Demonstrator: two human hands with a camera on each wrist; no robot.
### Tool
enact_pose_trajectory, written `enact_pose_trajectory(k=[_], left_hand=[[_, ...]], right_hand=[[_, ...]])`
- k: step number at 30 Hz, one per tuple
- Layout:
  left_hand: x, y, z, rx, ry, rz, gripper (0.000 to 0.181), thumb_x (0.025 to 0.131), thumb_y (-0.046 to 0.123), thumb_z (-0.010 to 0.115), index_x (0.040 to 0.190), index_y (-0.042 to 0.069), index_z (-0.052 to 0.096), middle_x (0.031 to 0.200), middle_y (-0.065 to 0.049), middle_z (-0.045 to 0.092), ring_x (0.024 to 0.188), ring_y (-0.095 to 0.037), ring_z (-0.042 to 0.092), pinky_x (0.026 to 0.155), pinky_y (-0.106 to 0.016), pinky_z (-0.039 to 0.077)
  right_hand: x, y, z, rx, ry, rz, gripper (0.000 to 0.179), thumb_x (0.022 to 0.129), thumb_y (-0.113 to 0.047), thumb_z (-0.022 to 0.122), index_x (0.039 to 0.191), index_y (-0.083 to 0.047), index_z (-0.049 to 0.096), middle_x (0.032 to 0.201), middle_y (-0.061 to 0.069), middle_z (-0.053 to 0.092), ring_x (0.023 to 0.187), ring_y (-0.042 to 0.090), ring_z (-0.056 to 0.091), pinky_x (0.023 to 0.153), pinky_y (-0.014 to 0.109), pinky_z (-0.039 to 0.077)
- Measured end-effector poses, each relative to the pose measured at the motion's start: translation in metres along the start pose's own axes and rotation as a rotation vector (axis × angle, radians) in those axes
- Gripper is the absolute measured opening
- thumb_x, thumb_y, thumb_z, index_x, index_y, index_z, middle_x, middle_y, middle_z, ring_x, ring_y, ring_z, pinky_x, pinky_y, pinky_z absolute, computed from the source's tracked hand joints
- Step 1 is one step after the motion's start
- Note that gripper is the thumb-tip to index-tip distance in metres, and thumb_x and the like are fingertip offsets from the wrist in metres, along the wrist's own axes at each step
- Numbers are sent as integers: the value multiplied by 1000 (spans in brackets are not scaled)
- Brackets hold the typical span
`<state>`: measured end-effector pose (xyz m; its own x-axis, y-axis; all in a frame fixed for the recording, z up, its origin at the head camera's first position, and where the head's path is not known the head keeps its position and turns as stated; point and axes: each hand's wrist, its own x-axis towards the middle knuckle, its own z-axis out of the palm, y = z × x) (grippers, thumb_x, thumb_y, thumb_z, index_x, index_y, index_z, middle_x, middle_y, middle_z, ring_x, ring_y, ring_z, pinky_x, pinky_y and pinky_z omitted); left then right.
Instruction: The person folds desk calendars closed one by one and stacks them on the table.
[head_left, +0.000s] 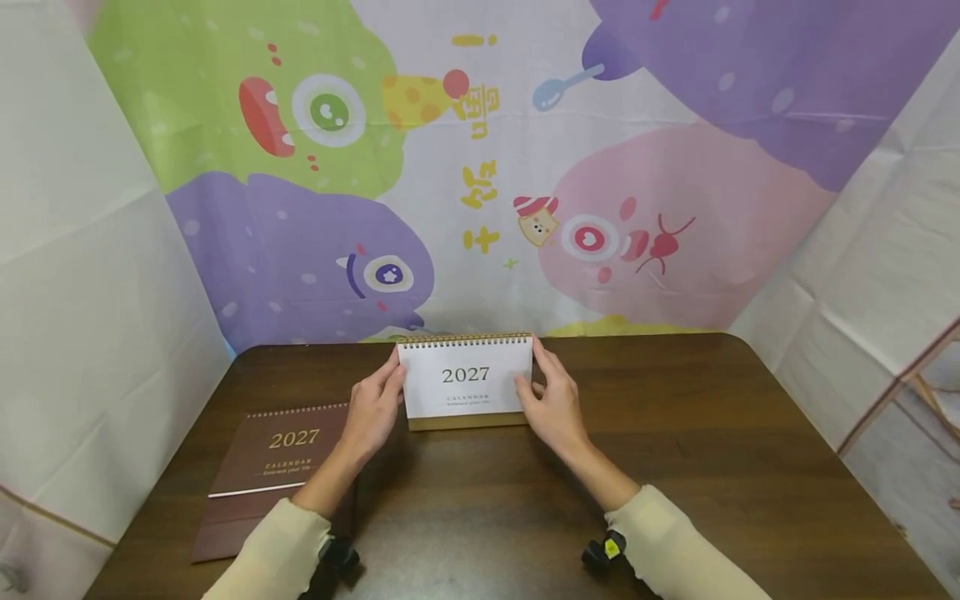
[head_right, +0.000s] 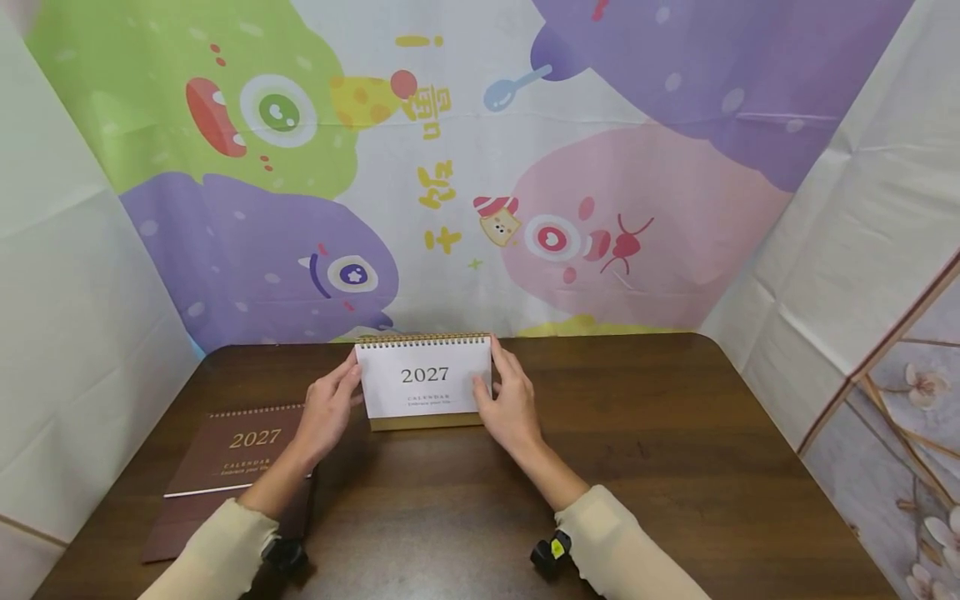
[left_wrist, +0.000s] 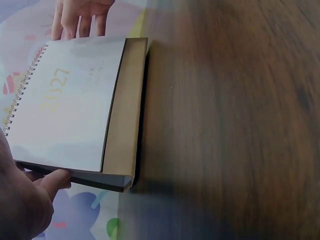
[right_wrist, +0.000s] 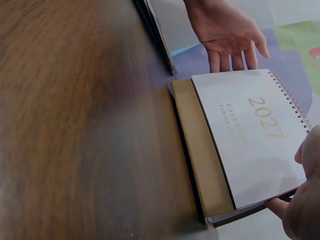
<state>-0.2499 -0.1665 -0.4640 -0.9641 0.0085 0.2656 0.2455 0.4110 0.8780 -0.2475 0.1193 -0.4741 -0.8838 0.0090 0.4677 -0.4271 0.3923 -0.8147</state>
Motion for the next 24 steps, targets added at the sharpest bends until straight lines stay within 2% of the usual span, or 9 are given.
enact_pose_trajectory(k=[5,13,20,24], left_hand=[[-1,2,4,-25,-18,6,52,122,22,47,169,2,45,166,-25,54,131,-47,75,105,-50,65],[-1,7,11,18,-18,30,52,122,24,47,169,4,46,161,-25,59,118,-46,82,103,-53,67],[-5,12,17,22,-36,59,51,122,24,44,169,2,45,162,-26,57,119,-48,80,101,-51,67],[-5,5,21,12,-53,116,54,123,29,42,169,2,44,161,-29,56,113,-50,82,97,-51,68]], right_hand=[[-1,1,-5,-12,-3,0,70,106,1,70,170,6,42,163,30,58,153,46,58,101,54,66],[-1,4,-16,-64,-7,-13,70,105,3,70,169,7,42,161,32,59,152,50,59,99,52,67],[-6,6,-25,-71,-3,4,73,104,2,71,170,6,41,161,32,58,152,49,59,100,53,67],[-9,7,-30,-77,-4,20,75,103,1,72,171,5,40,163,32,57,152,50,59,101,52,66]])
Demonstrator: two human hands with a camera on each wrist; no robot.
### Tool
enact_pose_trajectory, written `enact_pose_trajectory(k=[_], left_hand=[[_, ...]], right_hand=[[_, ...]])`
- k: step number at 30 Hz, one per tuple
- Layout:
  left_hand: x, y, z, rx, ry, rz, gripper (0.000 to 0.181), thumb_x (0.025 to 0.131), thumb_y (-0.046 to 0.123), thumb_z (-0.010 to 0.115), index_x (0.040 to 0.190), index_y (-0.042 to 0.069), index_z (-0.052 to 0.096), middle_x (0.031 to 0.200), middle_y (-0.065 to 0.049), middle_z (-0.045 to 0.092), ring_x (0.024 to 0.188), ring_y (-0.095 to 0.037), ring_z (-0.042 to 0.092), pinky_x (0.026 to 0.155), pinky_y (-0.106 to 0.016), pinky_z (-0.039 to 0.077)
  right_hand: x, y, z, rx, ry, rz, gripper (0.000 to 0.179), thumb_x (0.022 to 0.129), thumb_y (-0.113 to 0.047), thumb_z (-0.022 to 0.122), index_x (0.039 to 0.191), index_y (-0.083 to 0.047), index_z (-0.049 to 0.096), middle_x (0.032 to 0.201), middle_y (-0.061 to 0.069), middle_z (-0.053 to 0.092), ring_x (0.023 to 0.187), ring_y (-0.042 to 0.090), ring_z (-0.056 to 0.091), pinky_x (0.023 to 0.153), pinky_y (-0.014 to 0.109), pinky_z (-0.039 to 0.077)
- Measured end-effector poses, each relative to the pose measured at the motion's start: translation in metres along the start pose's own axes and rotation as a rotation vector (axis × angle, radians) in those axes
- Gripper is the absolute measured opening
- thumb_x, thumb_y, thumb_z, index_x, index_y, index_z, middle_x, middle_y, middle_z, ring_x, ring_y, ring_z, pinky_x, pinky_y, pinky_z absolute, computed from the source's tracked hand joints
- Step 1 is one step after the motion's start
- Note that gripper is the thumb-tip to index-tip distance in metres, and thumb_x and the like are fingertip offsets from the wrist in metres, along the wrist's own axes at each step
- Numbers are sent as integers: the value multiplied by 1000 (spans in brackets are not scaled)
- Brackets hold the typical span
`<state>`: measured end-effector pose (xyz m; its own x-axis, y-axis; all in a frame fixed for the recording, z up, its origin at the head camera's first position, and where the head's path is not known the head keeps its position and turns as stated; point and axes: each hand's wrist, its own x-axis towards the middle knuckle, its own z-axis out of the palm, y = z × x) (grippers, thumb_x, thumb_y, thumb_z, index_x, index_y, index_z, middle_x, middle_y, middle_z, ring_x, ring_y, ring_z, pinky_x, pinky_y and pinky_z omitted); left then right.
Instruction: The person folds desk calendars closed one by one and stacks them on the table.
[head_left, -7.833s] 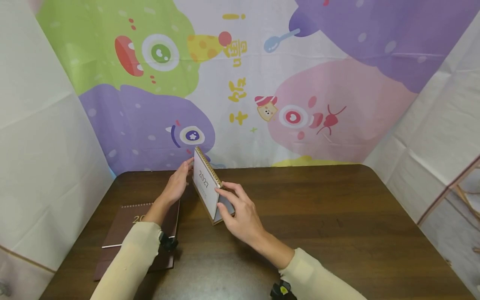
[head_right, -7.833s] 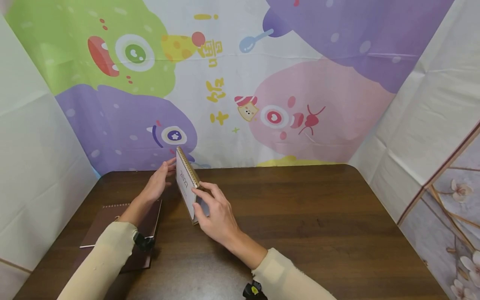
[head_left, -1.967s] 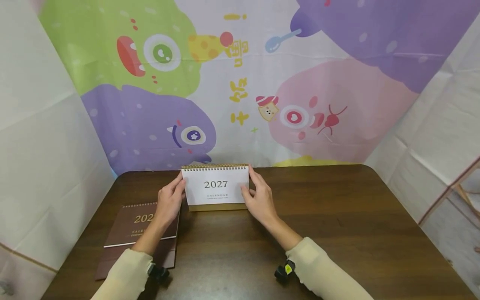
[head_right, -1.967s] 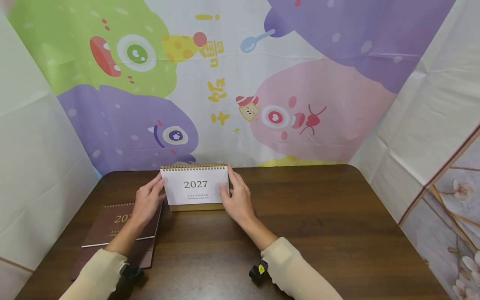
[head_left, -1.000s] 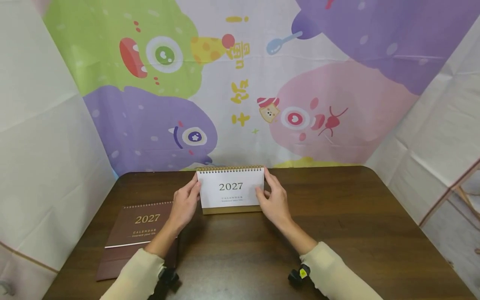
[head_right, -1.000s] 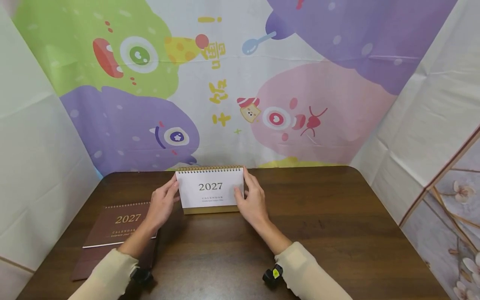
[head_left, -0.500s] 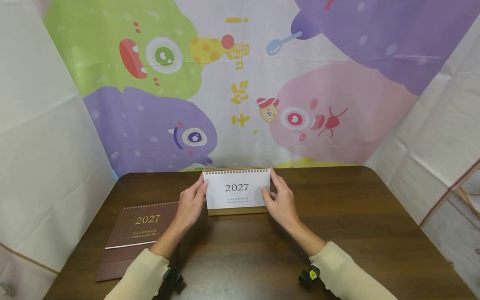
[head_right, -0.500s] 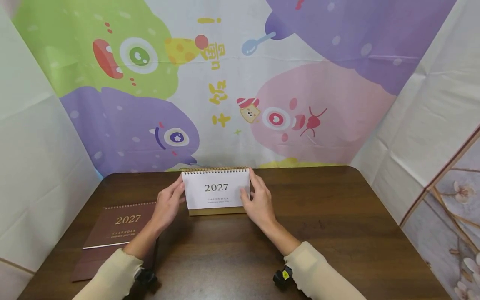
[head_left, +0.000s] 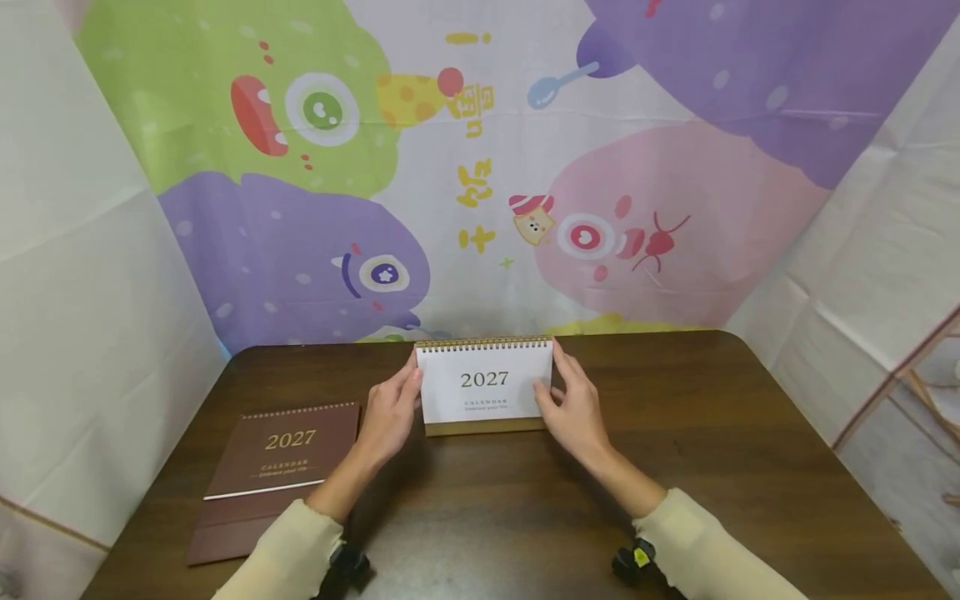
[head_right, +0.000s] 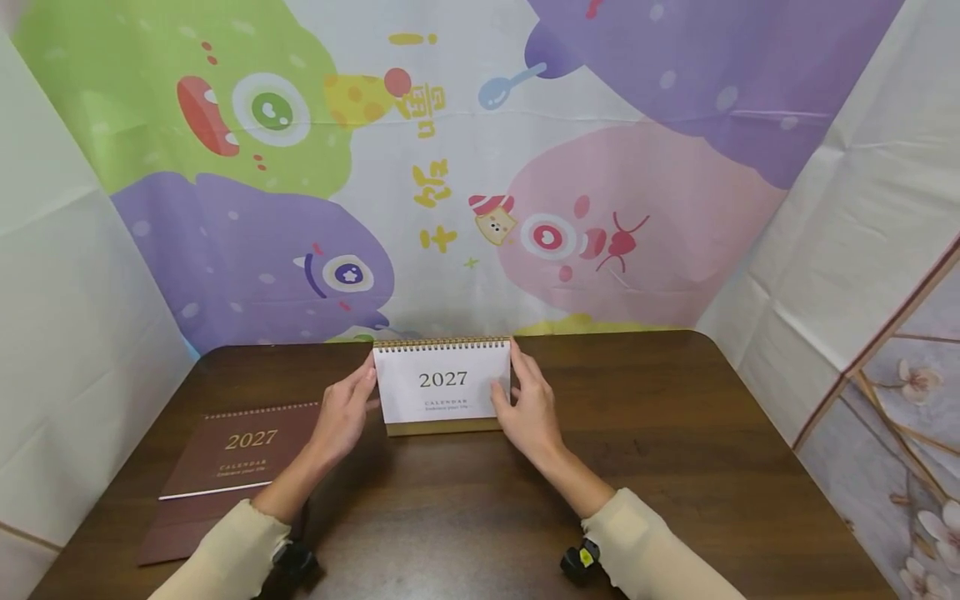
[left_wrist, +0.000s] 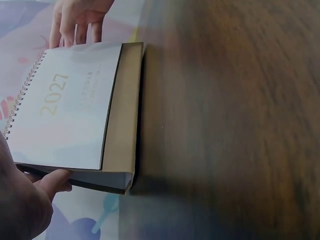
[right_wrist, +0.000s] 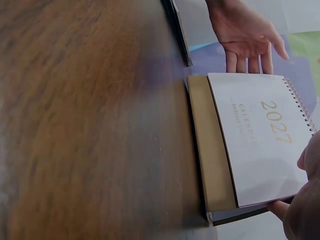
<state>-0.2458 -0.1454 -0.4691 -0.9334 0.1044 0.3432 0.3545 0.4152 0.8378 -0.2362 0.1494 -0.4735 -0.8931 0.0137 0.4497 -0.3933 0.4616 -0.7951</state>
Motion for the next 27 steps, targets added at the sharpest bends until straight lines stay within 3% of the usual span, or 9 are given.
enact_pose_trajectory(k=[2,4,8,10,13,17,20,24,27], left_hand=[[2,-16,3,-15,3,41,55,123,34,43,170,5,45,162,-28,57,110,-49,83,94,-49,69],[6,-41,8,-28,-3,72,57,123,39,43,172,11,44,164,-26,56,110,-46,84,92,-45,70],[14,-91,17,-46,-42,97,55,123,45,40,174,25,40,173,-14,51,124,-37,81,92,-36,70],[16,-101,18,-48,-66,101,54,124,44,38,175,27,37,175,-9,48,130,-36,78,93,-35,70],[13,-100,19,-39,-79,101,54,124,45,36,175,30,36,175,-4,49,126,-33,80,94,-33,70],[-7,-32,13,-23,-49,92,54,124,30,36,173,7,40,168,-20,56,123,-43,80,94,-43,70],[-19,4,10,-36,-28,149,56,123,24,37,167,-10,40,161,-35,56,122,-52,78,91,-52,69],[-14,-40,18,-29,-17,223,56,123,30,38,171,1,41,158,-33,60,111,-42,84,86,-43,71],[-10,-72,25,8,-28,202,54,124,32,39,174,14,40,161,-24,62,106,-31,86,90,-33,70]], right_hand=[[-1,0,-2,-3,4,3,75,103,1,71,171,5,40,163,31,57,153,49,58,101,52,66],[-3,1,-3,-4,8,0,74,103,1,71,171,5,40,163,31,57,152,48,59,101,51,66],[-7,2,-6,-3,6,-7,76,103,2,71,172,5,38,161,31,59,150,44,60,100,50,67],[-9,2,-7,-1,5,-8,77,103,3,71,172,4,37,161,30,59,149,42,60,100,50,67],[-12,2,-9,3,7,-4,78,104,3,71,173,3,36,162,29,59,150,41,60,101,49,67],[-16,2,-12,-5,13,3,78,103,4,71,173,3,36,161,30,59,149,43,61,101,47,67],[-20,1,-14,-10,18,7,77,103,4,70,172,5,36,162,30,58,150,44,60,100,46,67],[-22,1,-17,-13,19,14,76,104,4,70,172,5,36,163,30,57,151,45,59,101,47,66],[-25,1,-18,-21,24,8,75,103,5,70,171,6,38,161,31,59,149,46,61,100,48,66]])
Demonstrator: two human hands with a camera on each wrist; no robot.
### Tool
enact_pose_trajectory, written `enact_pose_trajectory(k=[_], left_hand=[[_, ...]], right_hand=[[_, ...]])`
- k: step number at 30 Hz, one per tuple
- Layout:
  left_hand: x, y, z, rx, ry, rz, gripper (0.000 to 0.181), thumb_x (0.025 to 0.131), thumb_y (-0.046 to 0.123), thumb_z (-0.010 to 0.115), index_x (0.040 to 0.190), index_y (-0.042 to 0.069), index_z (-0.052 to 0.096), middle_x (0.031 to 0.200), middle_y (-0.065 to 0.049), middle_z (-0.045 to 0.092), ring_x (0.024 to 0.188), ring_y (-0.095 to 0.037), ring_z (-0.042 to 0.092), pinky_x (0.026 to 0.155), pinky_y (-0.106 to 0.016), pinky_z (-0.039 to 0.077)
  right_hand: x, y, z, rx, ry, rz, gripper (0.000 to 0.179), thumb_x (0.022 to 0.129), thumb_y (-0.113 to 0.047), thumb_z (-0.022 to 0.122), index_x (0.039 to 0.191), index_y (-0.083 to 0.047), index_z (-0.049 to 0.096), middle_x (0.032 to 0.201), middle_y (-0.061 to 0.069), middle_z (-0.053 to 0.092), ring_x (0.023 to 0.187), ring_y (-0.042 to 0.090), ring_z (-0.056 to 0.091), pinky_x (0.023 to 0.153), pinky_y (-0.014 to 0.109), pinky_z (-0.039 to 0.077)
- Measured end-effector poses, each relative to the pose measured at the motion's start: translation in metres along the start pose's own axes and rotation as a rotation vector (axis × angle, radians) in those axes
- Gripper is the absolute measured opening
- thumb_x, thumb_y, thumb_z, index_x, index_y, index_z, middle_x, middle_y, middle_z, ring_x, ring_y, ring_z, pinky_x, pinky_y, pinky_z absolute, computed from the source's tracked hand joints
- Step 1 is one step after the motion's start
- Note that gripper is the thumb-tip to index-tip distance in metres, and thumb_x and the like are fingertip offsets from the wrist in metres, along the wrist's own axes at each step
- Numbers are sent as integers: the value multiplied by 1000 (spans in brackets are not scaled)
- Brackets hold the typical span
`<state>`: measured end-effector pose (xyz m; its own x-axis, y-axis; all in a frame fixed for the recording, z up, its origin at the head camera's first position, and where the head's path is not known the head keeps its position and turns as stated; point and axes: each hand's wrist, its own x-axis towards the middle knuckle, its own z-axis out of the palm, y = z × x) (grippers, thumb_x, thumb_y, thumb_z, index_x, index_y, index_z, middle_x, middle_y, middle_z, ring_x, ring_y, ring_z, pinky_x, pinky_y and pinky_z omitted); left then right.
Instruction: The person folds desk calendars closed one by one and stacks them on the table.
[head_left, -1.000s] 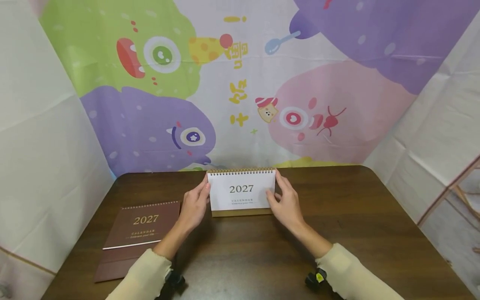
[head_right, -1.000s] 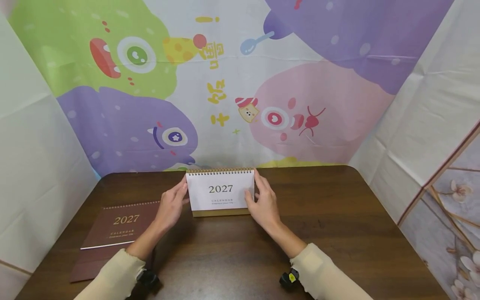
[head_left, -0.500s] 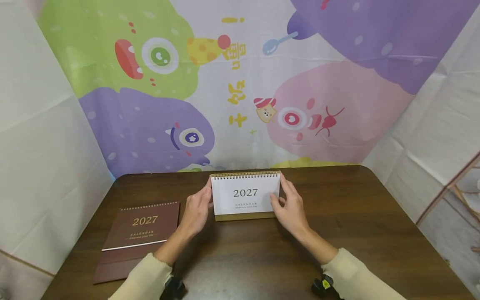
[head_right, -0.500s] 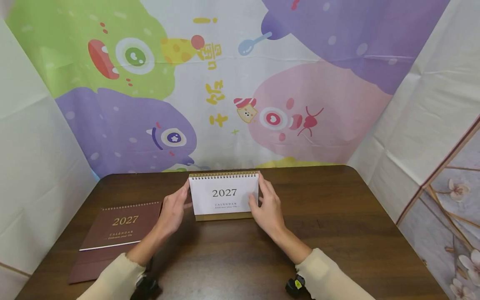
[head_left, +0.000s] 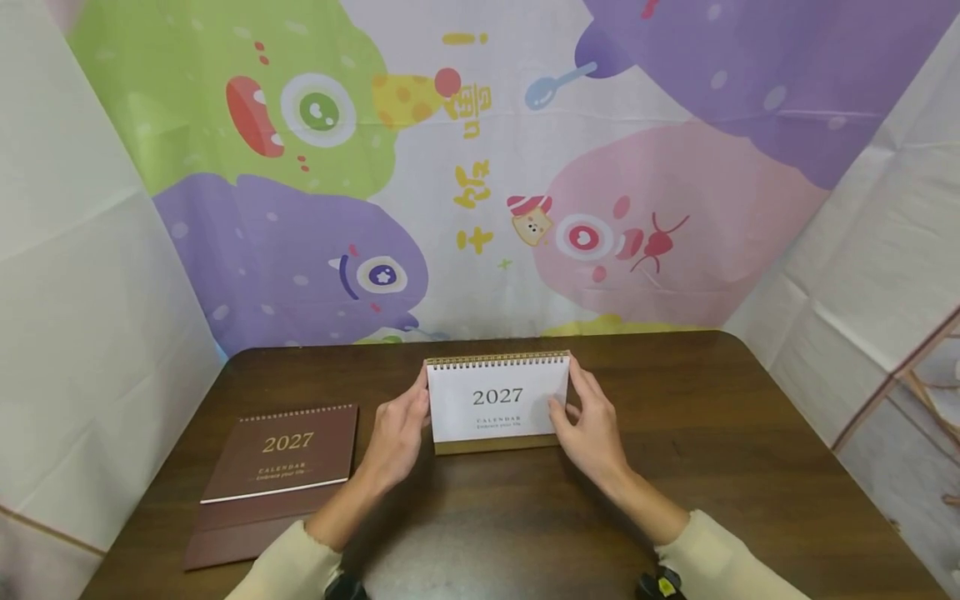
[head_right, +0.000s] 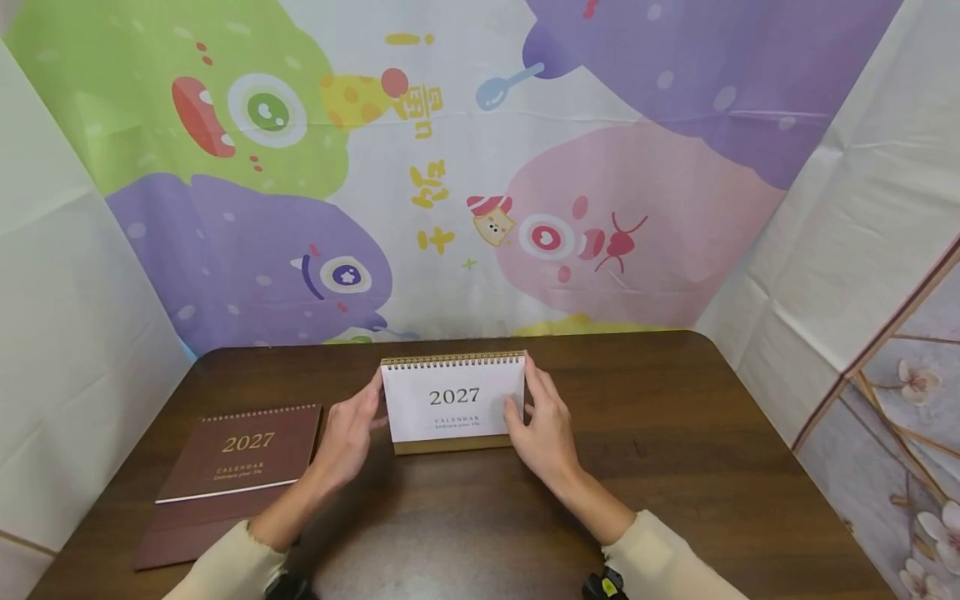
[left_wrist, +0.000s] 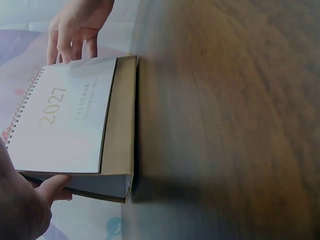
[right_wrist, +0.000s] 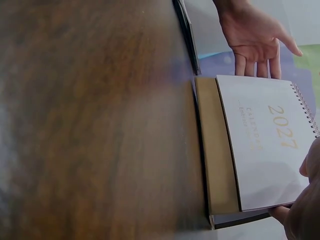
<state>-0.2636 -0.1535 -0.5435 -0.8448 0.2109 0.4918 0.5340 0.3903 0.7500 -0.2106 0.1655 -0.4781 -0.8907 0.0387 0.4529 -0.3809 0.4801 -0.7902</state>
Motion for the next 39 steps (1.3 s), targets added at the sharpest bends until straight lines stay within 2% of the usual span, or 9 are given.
enact_pose_trajectory(k=[4,8,14,21,23,26,29,36,39], left_hand=[[-5,-9,2,-30,-24,-31,54,124,35,41,176,20,38,165,-18,60,108,-29,85,92,-31,69],[-10,13,-3,-67,-12,44,57,124,31,39,173,2,38,157,-30,62,106,-36,86,87,-40,72],[-18,20,-2,-77,-1,-3,53,123,26,44,173,9,43,161,-25,61,112,-31,84,92,-29,68],[-18,83,-16,-83,27,28,49,119,12,47,161,-13,50,153,-40,61,112,-54,80,88,-49,70],[-16,86,-18,-63,35,30,48,119,13,48,160,-12,54,148,-40,65,109,-52,82,88,-49,70],[-13,71,-20,-21,58,65,45,119,17,51,158,-3,61,144,-34,72,99,-39,87,85,-37,72],[-9,65,-24,20,80,56,41,117,19,56,154,5,66,143,-27,77,106,-35,87,90,-31,70],[3,76,-33,-72,-40,-21,47,113,9,64,159,3,57,163,-25,64,151,-50,62,112,-65,59],[5,78,-34,-85,-85,-63,48,112,9,67,159,5,55,166,-23,61,154,-48,60,109,-58,64]], right_hand=[[-2,-1,-1,-4,16,-22,73,102,7,70,169,7,42,157,31,62,147,46,62,97,46,67],[-5,-2,-3,10,27,-35,72,101,9,70,168,6,45,153,32,65,144,46,64,94,43,68],[-10,-1,-5,28,22,-47,74,99,13,71,168,5,45,147,32,67,139,45,67,92,39,69],[-12,2,-9,15,4,-82,74,99,13,73,168,4,46,146,32,67,139,46,67,90,35,69],[-11,3,-11,24,-9,-89,75,99,13,73,169,4,46,147,32,66,137,46,67,90,34,69],[-9,5,-15,30,-31,-100,75,99,13,73,168,3,47,149,33,65,132,47,70,89,32,69],[-5,6,-19,20,-59,-113,74,100,11,74,168,0,48,154,32,63,136,47,68,87,29,69],[7,16,-29,-6,-115,-140,69,102,6,75,167,-1,50,154,27,67,140,44,68,100,48,67],[10,21,-32,26,-143,-101,69,105,3,74,169,-3,48,152,27,68,140,44,68,106,53,65]])
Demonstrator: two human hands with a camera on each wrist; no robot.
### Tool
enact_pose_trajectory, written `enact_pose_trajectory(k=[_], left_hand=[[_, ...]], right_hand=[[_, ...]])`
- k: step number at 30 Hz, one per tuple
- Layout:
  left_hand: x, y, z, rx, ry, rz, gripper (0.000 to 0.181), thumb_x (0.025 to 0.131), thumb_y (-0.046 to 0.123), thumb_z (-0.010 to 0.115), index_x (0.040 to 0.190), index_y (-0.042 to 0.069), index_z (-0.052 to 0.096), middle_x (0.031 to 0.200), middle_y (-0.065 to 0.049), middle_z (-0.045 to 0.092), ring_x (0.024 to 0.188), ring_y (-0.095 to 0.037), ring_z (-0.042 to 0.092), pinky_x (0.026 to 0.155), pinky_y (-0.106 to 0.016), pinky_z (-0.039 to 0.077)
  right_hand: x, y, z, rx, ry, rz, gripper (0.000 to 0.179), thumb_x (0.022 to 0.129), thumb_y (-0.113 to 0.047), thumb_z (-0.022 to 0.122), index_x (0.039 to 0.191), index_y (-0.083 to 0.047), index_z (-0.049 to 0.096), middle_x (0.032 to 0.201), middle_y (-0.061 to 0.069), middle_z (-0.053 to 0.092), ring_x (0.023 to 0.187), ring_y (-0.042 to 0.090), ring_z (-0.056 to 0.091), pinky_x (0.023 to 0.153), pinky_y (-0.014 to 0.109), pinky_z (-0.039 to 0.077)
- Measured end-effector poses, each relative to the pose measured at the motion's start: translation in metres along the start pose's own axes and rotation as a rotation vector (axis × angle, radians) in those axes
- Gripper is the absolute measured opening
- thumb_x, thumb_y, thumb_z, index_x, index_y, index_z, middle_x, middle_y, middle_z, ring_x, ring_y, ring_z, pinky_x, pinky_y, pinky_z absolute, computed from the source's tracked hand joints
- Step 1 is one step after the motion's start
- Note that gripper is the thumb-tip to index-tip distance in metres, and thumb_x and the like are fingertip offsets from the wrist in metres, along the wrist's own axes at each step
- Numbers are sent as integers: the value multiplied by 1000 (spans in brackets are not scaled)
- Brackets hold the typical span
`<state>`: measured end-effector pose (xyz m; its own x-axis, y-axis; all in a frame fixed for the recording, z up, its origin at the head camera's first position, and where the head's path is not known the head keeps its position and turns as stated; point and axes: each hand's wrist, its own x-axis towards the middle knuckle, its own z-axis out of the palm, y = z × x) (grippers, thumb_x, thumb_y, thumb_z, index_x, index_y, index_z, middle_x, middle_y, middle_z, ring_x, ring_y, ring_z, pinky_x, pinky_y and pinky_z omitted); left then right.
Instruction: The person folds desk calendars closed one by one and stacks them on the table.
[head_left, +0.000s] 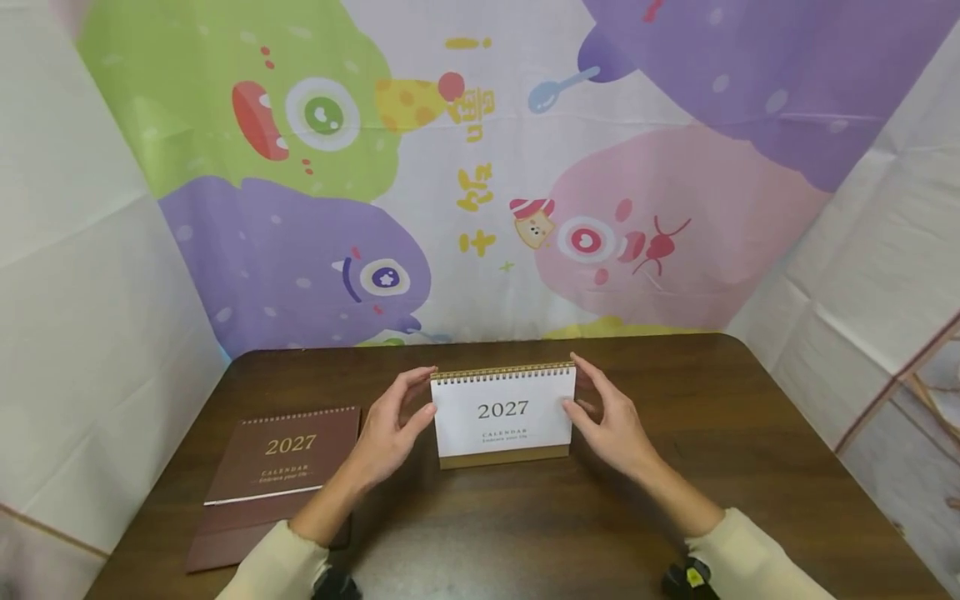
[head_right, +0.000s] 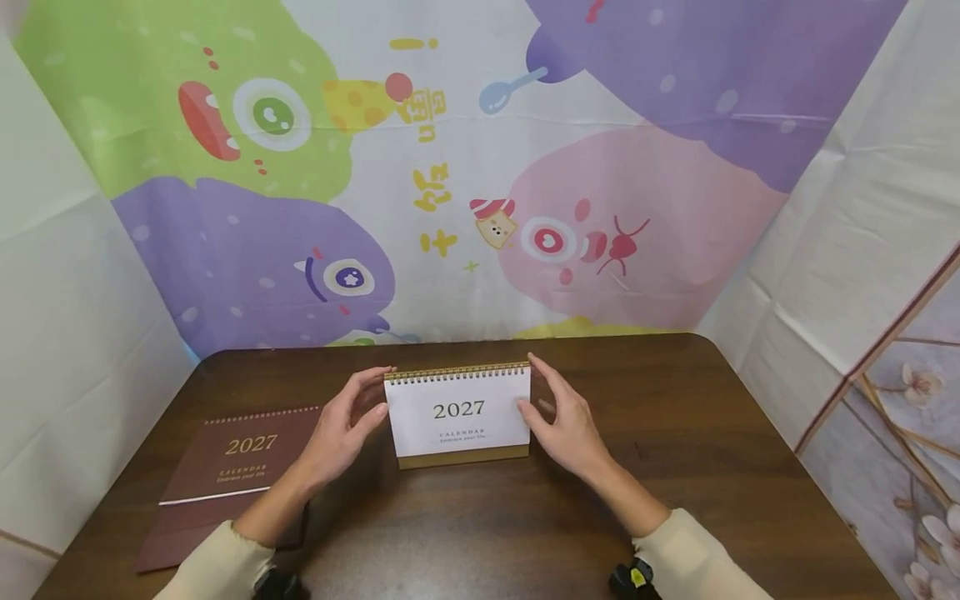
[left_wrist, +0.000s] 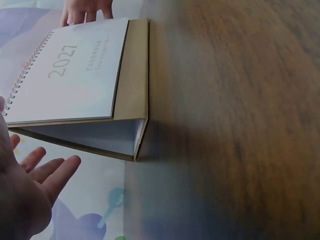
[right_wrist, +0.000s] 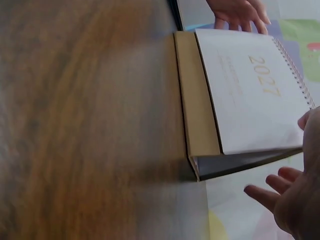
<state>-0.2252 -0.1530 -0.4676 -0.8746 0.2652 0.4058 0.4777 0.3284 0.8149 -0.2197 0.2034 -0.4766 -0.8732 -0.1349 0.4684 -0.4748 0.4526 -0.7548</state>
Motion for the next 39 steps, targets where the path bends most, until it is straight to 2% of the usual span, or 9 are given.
enact_pose_trajectory(k=[4,7,9,11,14,17,21,33,39], left_hand=[[-1,-1,0,3,16,-63,42,110,9,71,149,4,58,158,-21,67,146,-43,68,98,-30,66],[-2,-5,-1,-7,35,-89,30,107,6,75,135,2,64,148,-21,73,136,-35,75,96,-20,62],[-2,-8,-2,-10,29,-90,21,106,6,76,125,2,69,142,-21,76,128,-26,78,98,-21,63],[-1,-10,-3,-6,17,-84,13,105,7,77,117,3,73,136,-21,78,123,-24,79,102,-29,66],[0,-11,-3,6,-2,-77,9,106,8,77,114,4,77,131,-21,80,119,-23,79,104,-38,68],[0,-11,-3,3,-1,-81,11,105,8,78,114,3,79,127,-22,81,106,-20,80,94,-31,69],[1,-11,-3,-11,2,-81,10,105,8,78,113,1,80,124,-24,81,91,-10,76,82,-20,65],[-2,-13,-6,-16,-16,-58,7,106,6,77,110,1,80,114,-23,81,83,-7,75,76,-23,66],[0,-12,-7,18,-35,-54,7,107,9,75,110,4,79,105,-18,80,78,-19,77,74,-25,66]], right_hand=[[1,3,-3,45,-32,50,66,109,-2,70,170,-6,45,152,27,69,140,46,69,104,50,67],[2,3,-5,57,-45,49,58,111,-3,68,165,-2,48,149,27,72,136,43,72,103,42,68],[2,2,-4,63,-40,59,51,111,-3,67,159,0,51,145,27,75,132,34,75,102,34,67],[2,2,-4,65,-24,72,40,111,-3,67,149,2,55,141,28,77,131,25,76,103,30,66],[3,0,-3,72,-2,108,26,110,-2,69,134,3,61,135,29,78,130,22,75,103,28,65],[3,-1,-2,81,6,125,19,109,-2,71,126,3,66,130,29,80,125,17,76,99,22,64],[4,0,-1,66,21,124,14,107,-4,73,120,2,73,123,24,83,110,-2,70,90,11,59],[2,-3,2,38,35,121,5,106,0,73,110,0,75,114,20,84,104,-2,70,90,9,58],[3,-5,2,48,46,119,9,106,1,72,114,3,73,119,25,82,105,-3,70,89,9,59]])
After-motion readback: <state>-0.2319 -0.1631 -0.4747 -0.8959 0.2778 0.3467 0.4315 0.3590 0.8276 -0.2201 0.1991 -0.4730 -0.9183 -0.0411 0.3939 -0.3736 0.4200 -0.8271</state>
